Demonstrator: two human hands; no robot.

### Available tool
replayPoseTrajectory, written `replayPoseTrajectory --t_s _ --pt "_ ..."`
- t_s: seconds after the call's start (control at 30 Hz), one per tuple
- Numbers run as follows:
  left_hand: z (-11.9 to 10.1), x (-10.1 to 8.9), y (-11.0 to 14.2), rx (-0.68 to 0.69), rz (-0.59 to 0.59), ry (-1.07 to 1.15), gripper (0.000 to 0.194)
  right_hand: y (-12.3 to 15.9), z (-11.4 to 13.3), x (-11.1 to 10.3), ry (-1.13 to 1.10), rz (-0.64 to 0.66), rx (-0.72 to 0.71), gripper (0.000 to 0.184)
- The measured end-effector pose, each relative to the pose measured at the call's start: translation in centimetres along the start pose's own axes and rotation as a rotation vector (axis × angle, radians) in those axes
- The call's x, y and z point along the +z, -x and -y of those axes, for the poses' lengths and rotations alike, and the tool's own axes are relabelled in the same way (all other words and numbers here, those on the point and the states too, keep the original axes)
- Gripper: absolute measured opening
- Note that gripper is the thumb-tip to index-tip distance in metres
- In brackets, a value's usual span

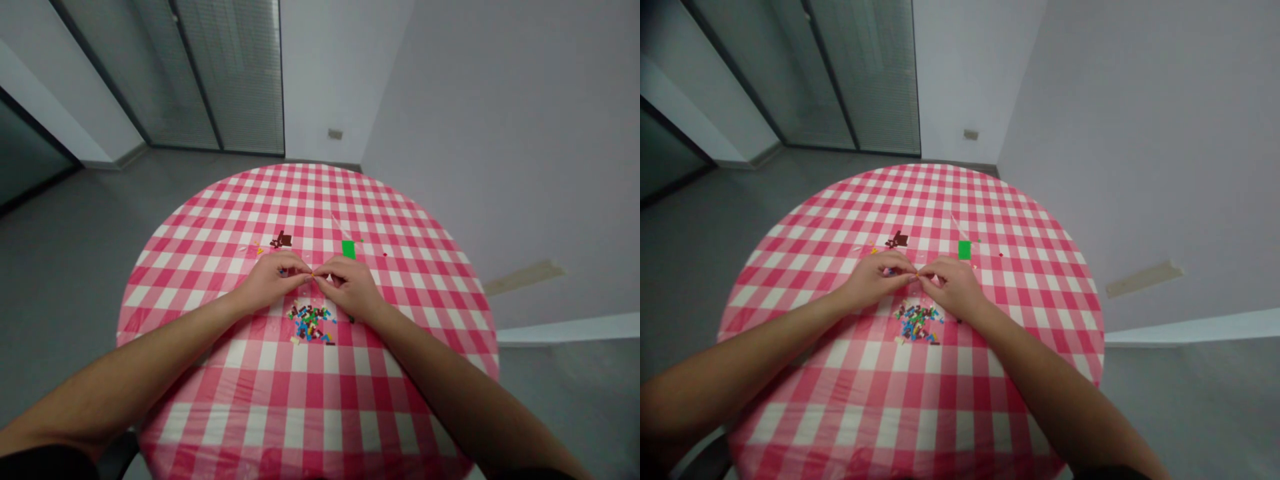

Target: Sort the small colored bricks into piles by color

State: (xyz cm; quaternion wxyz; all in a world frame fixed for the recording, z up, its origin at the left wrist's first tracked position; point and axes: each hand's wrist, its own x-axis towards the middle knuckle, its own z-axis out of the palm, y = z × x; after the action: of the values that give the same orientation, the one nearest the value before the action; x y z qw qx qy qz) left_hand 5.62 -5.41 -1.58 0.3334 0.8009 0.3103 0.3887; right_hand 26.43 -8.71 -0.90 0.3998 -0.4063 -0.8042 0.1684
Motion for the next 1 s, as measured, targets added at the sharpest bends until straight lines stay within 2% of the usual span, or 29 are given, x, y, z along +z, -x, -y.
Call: replayPoseTrajectory --t_s 0.2,0.3,0.33,0.47,0.57,0.67,0.77,0.9,1.0 --pt "-0.4 -0.4 -0.2 0.013 0.025 -0.035 0.012 0.1 -0.1 0.1 -0.018 0.017 -0.016 0.016" --pt "0.0 -2.1 -0.7 0.048 0.027 -0.121 0.015 0.1 -0.1 0.1 -0.028 0.001 -0.029 0.018" --pt "0.4 -3.0 -0.9 0.031 -0.009 -0.15 0.017 0.1 -0.1 0.1 -0.03 -0.007 -0.018 0.018" --pt "3.3 -7.1 -1.4 -0.221 -0.13 -0.322 0.024 0.1 -0.1 0.0 -0.038 -0.036 0.031 0.018" --pt "5.6 -8.8 -1.5 -0.334 -0.147 -0.389 0.026 0.1 -0.1 -0.1 -0.05 -0.039 0.029 0.017" --pt "6.9 -9.0 -1.6 -0.338 -0.048 -0.428 0.03 0.1 -0.2 -0.1 -0.054 -0.041 0.034 0.017" --pt "7.4 -8.5 -1.7 -0.269 0.026 -0.533 0.032 0.1 -0.2 -0.1 -0.045 -0.037 0.057 0.017" --pt "7.5 -8.2 -1.8 -0.169 0.075 -0.675 0.033 0.2 -0.2 -0.2 -0.046 -0.04 0.068 0.017" --pt "7.4 -8.2 -1.9 -0.152 0.09 -0.72 0.033 0.2 -0.2 -0.2 -0.052 -0.041 0.075 0.017"
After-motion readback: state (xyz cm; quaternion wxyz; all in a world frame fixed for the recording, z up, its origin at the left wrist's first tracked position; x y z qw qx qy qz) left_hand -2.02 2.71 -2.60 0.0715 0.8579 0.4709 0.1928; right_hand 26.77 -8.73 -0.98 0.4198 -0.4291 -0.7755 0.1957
